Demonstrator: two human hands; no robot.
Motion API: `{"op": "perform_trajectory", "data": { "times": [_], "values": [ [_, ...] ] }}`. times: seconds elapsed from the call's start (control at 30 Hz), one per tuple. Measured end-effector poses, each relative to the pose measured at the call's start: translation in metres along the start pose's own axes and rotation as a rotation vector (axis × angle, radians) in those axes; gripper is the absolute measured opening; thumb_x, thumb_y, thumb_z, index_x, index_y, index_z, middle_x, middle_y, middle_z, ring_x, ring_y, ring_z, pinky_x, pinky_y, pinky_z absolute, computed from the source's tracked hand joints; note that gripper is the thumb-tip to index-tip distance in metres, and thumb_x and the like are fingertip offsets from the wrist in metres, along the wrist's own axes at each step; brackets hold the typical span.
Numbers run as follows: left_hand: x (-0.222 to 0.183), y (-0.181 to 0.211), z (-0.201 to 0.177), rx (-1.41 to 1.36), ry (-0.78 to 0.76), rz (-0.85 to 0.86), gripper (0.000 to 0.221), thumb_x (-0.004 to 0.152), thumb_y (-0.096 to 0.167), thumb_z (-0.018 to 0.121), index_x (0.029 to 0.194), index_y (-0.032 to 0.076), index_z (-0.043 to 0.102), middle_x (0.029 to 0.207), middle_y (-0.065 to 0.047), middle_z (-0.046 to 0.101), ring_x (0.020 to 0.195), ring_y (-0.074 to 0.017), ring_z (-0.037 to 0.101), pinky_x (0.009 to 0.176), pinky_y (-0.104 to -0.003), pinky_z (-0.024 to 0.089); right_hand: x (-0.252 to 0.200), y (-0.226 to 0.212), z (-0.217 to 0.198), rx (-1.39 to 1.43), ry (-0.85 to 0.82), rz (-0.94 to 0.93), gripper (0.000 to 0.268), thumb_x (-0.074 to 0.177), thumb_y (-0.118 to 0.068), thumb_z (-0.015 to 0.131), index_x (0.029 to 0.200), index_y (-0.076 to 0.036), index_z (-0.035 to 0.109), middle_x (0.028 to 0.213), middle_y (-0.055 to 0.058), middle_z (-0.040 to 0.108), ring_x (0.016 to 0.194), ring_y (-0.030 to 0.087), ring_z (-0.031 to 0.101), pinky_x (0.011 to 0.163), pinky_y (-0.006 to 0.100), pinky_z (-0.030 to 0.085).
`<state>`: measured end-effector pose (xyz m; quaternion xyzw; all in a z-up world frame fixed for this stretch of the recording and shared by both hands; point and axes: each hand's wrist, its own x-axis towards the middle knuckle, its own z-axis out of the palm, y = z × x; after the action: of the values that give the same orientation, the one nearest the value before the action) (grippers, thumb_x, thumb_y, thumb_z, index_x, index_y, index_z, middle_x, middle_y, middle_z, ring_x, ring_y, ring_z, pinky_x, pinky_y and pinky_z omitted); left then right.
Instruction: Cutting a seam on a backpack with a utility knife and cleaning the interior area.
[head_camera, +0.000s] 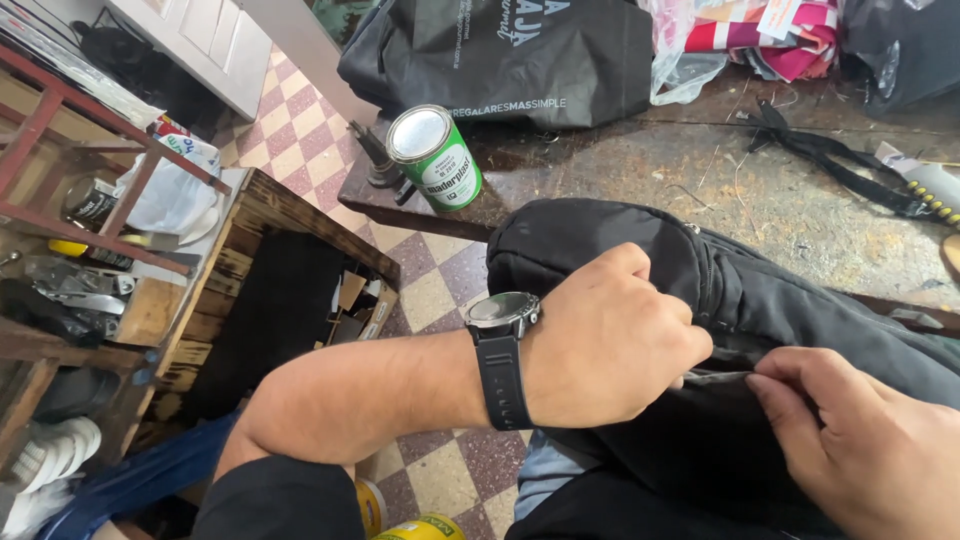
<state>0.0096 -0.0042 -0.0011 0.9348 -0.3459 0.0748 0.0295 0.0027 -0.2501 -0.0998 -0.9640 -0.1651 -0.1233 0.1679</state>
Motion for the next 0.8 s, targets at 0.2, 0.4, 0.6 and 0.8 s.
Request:
{"op": "perform_trajectory", "data": {
  "times": [0.2, 0.4, 0.6, 0.8],
  "values": [
    [0.005, 0.000, -0.009, -0.003, -0.072, 0.010, 0.016, 0.083, 0.024, 0.072, 0.071, 0.032, 0.066, 0.075, 0.012, 0.071, 0.064, -0.0199, 0.066, 0.084, -0.044, 0.034, 0.008, -0.003, -0.018, -0.070, -0.041, 0.054, 0.017, 0.098, -0.049, 0.068, 0.113, -0.040, 0.071, 0.100, -0.023, 0.078, 0.082, 0.009, 0.077, 0.065, 0.032, 0.057],
    [0.002, -0.007, 0.003, -0.032, 0.185, 0.051, 0.024, 0.079, -0.004, 0.055, 0.082, 0.019, 0.057, 0.073, -0.001, 0.053, 0.049, -0.0275, 0.054, 0.068, -0.044, 0.035, 0.018, 0.012, -0.033, 0.170, -0.071, -0.084, 0.016, 0.090, -0.038, 0.074, 0.104, -0.036, 0.081, 0.106, -0.021, 0.081, 0.090, 0.005, 0.077, 0.078, 0.028, 0.058],
    [0.003, -0.008, 0.007, 0.106, 0.204, 0.059, 0.013, 0.084, 0.009, 0.065, 0.082, 0.020, 0.059, 0.065, 0.002, 0.057, 0.057, -0.0279, 0.059, 0.069, -0.047, 0.039, 0.024, 0.033, -0.035, 0.216, -0.147, -0.202, 0.035, 0.084, -0.022, 0.072, 0.112, -0.039, 0.081, 0.113, -0.017, 0.081, 0.094, 0.008, 0.079, 0.083, 0.029, 0.059],
    [0.007, -0.030, 0.000, 0.036, 0.265, 0.116, 0.008, 0.090, 0.011, 0.054, 0.083, 0.015, 0.056, 0.073, -0.002, 0.059, 0.070, -0.0285, 0.056, 0.075, -0.044, 0.039, -0.005, 0.043, -0.064, 0.393, 0.117, -0.192, 0.031, 0.094, -0.002, 0.067, 0.120, -0.014, 0.079, 0.127, 0.003, 0.079, 0.114, 0.014, 0.075, 0.114, 0.030, 0.052]
  ]
}}
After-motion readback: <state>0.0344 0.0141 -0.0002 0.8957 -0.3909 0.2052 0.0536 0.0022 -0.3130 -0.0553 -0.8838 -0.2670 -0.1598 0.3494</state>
